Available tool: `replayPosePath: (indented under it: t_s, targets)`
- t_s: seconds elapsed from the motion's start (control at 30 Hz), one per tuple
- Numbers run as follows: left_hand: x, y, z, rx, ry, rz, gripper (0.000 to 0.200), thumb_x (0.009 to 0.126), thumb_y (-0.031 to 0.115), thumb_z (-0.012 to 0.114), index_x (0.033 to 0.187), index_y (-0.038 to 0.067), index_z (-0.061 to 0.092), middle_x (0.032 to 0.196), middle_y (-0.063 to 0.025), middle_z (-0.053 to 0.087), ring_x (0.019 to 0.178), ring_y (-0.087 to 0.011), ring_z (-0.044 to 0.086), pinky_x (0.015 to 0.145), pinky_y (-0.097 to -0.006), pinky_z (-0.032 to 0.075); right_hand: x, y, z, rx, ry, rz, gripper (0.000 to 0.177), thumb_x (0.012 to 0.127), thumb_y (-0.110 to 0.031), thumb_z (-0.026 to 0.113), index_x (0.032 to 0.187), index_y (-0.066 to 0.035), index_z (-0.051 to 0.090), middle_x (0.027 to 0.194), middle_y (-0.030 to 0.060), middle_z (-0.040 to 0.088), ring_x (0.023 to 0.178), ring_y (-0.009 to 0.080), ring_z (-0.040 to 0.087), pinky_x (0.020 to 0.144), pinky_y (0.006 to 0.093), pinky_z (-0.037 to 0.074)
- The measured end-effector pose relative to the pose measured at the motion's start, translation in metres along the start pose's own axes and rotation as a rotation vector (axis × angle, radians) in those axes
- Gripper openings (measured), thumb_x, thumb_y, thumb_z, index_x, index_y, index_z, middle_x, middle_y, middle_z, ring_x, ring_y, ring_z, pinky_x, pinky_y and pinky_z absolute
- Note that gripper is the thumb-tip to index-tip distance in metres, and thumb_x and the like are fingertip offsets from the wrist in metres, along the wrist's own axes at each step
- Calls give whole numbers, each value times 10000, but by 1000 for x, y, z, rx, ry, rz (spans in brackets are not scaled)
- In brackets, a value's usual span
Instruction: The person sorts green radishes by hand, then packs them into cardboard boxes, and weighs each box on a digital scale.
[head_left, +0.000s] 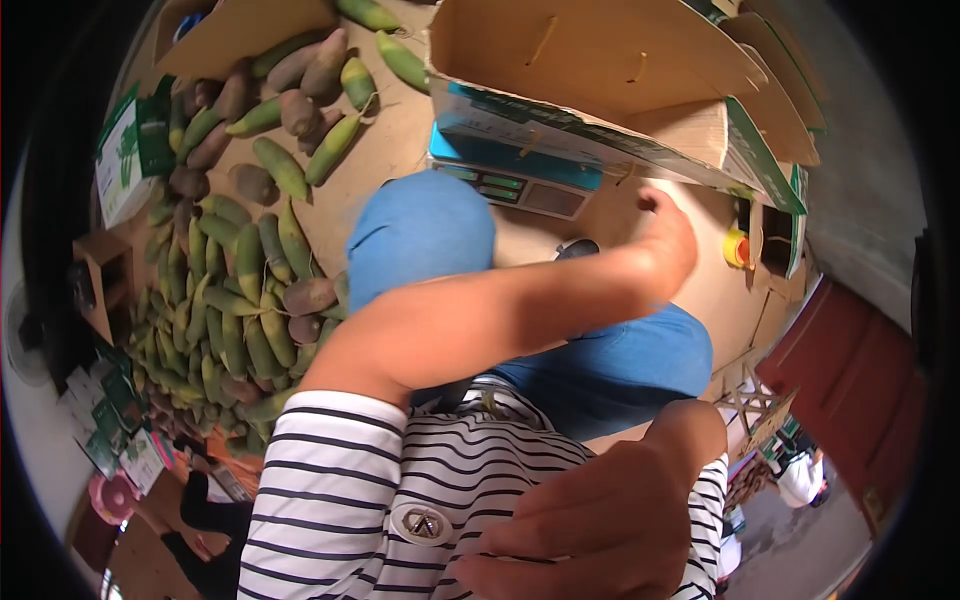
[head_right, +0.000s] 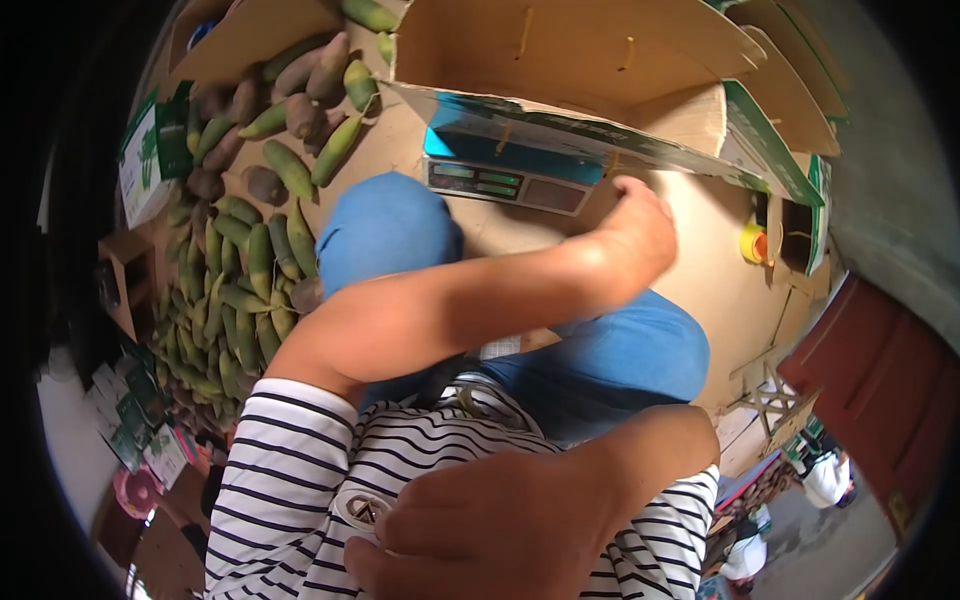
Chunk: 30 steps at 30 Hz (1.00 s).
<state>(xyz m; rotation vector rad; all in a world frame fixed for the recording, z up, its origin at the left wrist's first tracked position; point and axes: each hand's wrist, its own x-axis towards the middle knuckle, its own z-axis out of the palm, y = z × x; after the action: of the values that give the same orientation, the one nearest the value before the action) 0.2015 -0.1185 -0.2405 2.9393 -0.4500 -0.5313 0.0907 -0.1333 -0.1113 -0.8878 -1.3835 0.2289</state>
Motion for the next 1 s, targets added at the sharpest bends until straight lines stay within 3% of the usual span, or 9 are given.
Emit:
replayPosePath:
  t_s: [0.13,0.27,0.3,0.33,0.4,0.57,0.73,0.8,1.0]
  targets:
    - [6,17,-26,-11,28,82,424,760,260,718,1126,51,682,1152,-147,639,1065,-335,592,827,-569,461,13,10,-23,-160,-236,-168,194,809,-170,627,947,-47,688,844,109,672,677,194,633,569,271,478]
    - [-2,34,-30,-27,179,-5,345,798,239,664,1091,59,689,1113,-115,650,989,-305,612,736,-547,470,13,-8,-99,-484,-311,477,289,827,-40,581,1105,34,616,963,162,658,847,232,640,748,313,505]
    - [-21,36,-38,-112,247,-7,324,817,233,641,1090,65,691,1097,-101,654,964,-304,613,704,-540,466,16,36,-121,-413,-230,212,310,883,20,530,1188,55,572,1024,186,646,935,242,630,818,338,511]
    - [-10,38,-40,-45,123,19,397,813,284,665,1144,66,673,1148,-132,638,1010,-348,595,754,-553,462,5,60,-133,-618,124,348,279,957,-33,491,1214,27,581,1077,167,644,1003,239,623,883,331,489]
    - [-23,26,-56,155,-24,166,319,827,214,650,1104,65,699,1085,-93,682,928,-309,632,707,-527,470,7,91,-162,-670,107,613,296,987,-97,488,1255,-12,579,1121,137,648,1072,210,608,950,309,449]
    - [-107,-2,-49,-377,141,29,248,853,184,622,1070,67,652,1042,-69,646,952,-270,610,788,-422,466,-11,108,-164,-803,-253,819,445,890,-258,664,1271,-45,581,1204,133,633,1167,232,569,1001,352,421]
    - [-176,-44,16,-591,863,-255,186,862,180,618,1004,61,602,907,-97,615,849,-294,610,764,-391,482,-28,117,-157,-1172,-467,749,438,847,-168,678,1274,-131,585,1194,100,645,1097,275,613,931,365,473]
    - [-202,-62,47,-562,891,-479,207,850,169,637,1029,71,604,929,-103,605,847,-299,609,729,-414,495,-28,118,-157,-1206,-500,739,392,849,-114,649,1238,-145,605,1170,87,653,1060,281,622,897,364,486]
    - [-338,-109,152,-298,294,-1119,323,791,203,711,1033,43,568,1019,-167,590,937,-377,596,764,-455,498,-29,118,-157,-1247,-528,739,303,862,-51,598,1151,-136,636,1114,86,657,969,304,634,837,384,498]
